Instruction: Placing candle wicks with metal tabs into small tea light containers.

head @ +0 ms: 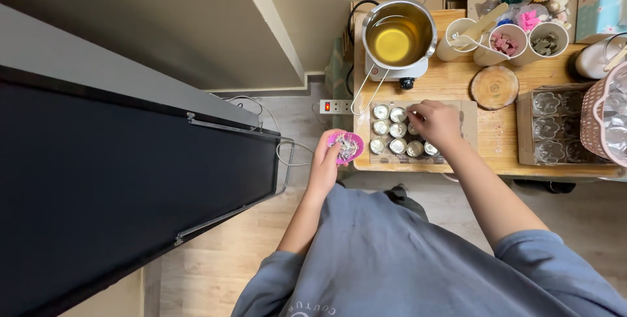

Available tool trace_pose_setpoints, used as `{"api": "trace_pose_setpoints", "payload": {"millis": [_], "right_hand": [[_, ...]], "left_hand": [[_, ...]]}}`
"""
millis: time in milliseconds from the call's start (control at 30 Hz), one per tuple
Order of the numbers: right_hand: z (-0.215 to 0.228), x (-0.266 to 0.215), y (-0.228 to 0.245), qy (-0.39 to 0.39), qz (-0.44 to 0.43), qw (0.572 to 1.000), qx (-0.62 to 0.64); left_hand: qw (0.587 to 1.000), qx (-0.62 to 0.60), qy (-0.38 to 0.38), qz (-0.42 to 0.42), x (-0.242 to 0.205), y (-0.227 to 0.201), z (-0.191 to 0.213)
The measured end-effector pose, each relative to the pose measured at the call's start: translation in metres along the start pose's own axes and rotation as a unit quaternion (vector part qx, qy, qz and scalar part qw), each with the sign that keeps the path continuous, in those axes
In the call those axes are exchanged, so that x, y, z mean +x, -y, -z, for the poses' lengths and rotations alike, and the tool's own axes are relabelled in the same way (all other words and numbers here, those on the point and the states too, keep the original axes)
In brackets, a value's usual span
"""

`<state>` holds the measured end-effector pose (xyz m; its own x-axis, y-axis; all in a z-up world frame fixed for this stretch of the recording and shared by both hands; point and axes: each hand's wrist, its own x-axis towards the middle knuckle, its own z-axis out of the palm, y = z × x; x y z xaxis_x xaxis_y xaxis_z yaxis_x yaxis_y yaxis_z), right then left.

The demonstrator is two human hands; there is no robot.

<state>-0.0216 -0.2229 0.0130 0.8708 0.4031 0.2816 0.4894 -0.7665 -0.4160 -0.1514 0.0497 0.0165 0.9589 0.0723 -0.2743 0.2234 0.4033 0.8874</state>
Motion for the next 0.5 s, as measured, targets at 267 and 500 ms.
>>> {"api": "trace_pose_setpoints", "payload": {"millis": [267,500], "right_hand": [[-0.017,0.006,-0.006,0.014,0.044,0.998,-0.05],[-0.028,0.004,-0.013,0.037,0.072,0.994,-0.078]], "left_hand": [[1.0,0.02,-0.016,0.016,-0.003,-0.004,0.001],[1.0,0.016,-0.02,0.015,0.0,-0.002,0.005]]}}
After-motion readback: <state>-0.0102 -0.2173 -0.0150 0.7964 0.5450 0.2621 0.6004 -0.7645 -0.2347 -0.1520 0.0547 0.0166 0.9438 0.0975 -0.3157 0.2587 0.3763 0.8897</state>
